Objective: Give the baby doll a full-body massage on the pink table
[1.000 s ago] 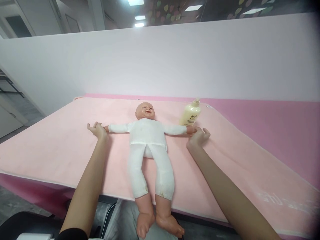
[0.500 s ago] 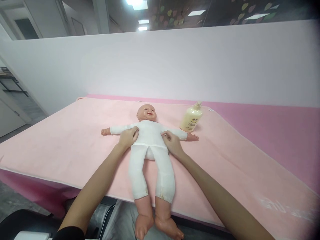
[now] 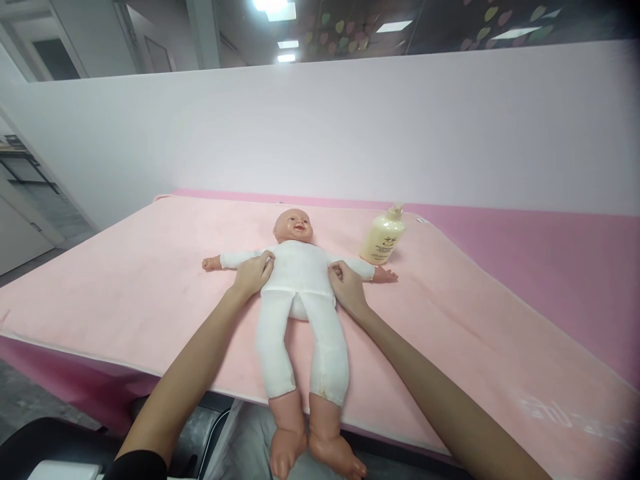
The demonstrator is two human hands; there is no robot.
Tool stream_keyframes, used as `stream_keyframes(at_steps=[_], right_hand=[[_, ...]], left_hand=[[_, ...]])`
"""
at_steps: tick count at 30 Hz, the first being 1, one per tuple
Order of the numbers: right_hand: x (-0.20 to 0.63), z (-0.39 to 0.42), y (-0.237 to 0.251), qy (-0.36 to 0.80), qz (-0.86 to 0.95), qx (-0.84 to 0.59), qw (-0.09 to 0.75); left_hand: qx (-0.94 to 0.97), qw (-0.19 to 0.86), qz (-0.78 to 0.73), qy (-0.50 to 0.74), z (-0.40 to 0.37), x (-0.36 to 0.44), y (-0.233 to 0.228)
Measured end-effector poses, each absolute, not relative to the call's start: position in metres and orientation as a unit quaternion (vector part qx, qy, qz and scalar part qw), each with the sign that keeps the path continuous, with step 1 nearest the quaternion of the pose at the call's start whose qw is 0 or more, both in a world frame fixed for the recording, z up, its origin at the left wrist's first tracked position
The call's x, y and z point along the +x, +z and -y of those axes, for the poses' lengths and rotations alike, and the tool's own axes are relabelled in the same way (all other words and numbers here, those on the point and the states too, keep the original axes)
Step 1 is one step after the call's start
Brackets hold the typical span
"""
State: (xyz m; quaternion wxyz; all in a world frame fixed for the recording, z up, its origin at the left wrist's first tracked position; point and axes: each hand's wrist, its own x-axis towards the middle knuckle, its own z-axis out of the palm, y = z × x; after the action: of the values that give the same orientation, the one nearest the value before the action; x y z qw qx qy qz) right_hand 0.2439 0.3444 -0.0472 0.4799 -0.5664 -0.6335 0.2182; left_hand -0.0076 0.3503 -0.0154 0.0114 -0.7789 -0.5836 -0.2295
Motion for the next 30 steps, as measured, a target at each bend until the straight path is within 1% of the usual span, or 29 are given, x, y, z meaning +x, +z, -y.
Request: stream_keyframes(at_steps=[2, 4, 6, 7, 9, 13, 16, 19, 20, 22, 25, 27, 30], right_hand=[[0.242, -0.344, -0.046, 0.234, 0.581, -0.597, 0.501], [0.241, -0.344, -0.044, 0.316, 0.501, -0.609, 0.527], [0.239, -0.344, -0.043, 0.421, 0.404, -0.591, 0.557], [0.239, -0.344, -0.042, 0.459, 0.363, -0.578, 0.569], [0.238, -0.344, -0.042, 0.492, 0.325, -0.562, 0.580], [0.237, -0.345, -0.043, 0.466, 0.358, -0.569, 0.575], [0.236, -0.345, -0.046, 0.463, 0.369, -0.562, 0.577], [0.236, -0.345, -0.048, 0.455, 0.379, -0.564, 0.576], [0.236, -0.346, -0.049, 0.445, 0.388, -0.567, 0.575], [0.236, -0.346, -0.051, 0.424, 0.403, -0.573, 0.574], [0.237, -0.346, -0.053, 0.420, 0.402, -0.569, 0.581], [0.236, -0.345, -0.053, 0.424, 0.393, -0.569, 0.585], [0.235, -0.343, -0.050, 0.427, 0.377, -0.576, 0.586]], left_hand=[[-0.787, 0.093, 0.578, -0.193, -0.348, -0.005, -0.013], [-0.806, 0.161, 0.540, -0.183, -0.346, -0.002, -0.014], [-0.841, 0.189, 0.462, -0.209, -0.343, 0.000, -0.017], [-0.858, 0.190, 0.415, -0.236, -0.343, -0.001, -0.021], [-0.866, 0.190, 0.341, -0.314, -0.343, -0.002, -0.028], [-0.794, 0.176, 0.332, -0.477, -0.344, -0.004, -0.028], [-0.741, 0.093, 0.353, -0.563, -0.321, 0.006, -0.002], [-0.621, -0.025, 0.396, -0.676, -0.263, 0.022, 0.035], [-0.585, -0.083, 0.398, -0.702, -0.238, 0.028, 0.046], [-0.532, -0.180, 0.394, -0.728, -0.188, 0.038, 0.061], [-0.498, -0.231, 0.406, -0.731, -0.135, 0.050, 0.069], [-0.473, -0.275, 0.404, -0.733, -0.121, 0.055, 0.069], [-0.392, -0.393, 0.355, -0.752, -0.121, 0.058, 0.071]])
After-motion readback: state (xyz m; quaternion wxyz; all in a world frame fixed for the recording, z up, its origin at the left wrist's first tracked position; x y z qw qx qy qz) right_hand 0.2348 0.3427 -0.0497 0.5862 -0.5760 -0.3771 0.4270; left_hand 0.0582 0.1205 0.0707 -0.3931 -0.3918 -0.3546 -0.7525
